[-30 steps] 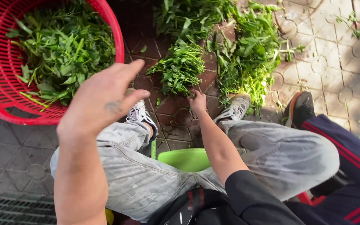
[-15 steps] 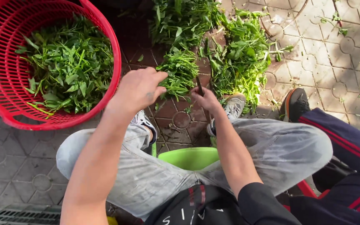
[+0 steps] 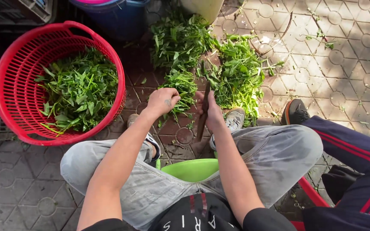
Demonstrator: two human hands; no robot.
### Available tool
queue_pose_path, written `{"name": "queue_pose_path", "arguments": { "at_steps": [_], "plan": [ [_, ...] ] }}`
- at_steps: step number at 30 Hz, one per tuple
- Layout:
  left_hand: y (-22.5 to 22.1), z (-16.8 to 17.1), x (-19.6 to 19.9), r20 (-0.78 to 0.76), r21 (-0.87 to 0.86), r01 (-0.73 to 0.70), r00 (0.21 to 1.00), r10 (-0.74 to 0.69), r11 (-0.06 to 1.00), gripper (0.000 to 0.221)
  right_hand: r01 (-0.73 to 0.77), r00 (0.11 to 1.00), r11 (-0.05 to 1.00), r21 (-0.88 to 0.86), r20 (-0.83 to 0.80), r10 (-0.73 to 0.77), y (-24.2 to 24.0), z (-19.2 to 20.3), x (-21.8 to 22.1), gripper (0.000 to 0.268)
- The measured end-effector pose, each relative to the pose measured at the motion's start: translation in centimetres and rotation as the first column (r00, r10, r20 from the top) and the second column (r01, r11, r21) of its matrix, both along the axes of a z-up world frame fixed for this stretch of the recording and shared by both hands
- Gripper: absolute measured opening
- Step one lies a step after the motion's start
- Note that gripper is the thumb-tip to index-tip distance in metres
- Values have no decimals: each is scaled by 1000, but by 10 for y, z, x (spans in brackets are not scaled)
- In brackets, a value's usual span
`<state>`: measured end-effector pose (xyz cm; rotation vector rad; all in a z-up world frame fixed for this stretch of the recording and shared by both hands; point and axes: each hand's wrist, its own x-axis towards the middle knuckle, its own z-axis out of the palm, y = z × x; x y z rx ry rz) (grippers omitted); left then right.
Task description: Stripping leaves from stems of leafy greens and sorting them into a basket using a small knife
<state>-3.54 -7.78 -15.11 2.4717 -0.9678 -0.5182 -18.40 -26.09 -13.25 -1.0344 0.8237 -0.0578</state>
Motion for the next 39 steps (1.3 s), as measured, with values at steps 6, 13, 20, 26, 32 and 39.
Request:
{"name": "queue_pose_path", "arguments": {
  "at_steps": [6, 13, 20, 26, 32, 39],
  "plan": [
    [-4, 35, -13, -205, -44, -62, 977, 51, 997, 24, 16, 984, 976, 218, 172, -55, 25, -50, 5, 43],
    [-13, 64, -29, -275, -25, -79, 959, 69, 997, 29, 339, 911, 878, 338, 116, -396, 32, -58, 24, 25],
    [25, 104, -36, -308, -12, -61, 950, 54, 998, 25, 588, 794, 665, 461, -173, -583, -32, -44, 20, 49],
    [151, 171, 23, 361, 133, -217, 919, 157, 967, 30, 31, 948, 842, -539, -252, -196, -5, -216, -55, 35],
    [162, 211, 35, 335, -50, -242, 910, 245, 969, 65, -884, 448, 164, -439, -689, 569, 89, -214, -36, 53],
    [98, 189, 23, 218, 54, -27, 976, 15, 998, 58, -616, 783, 322, -719, -514, 351, 52, -192, -25, 16]
  ]
}}
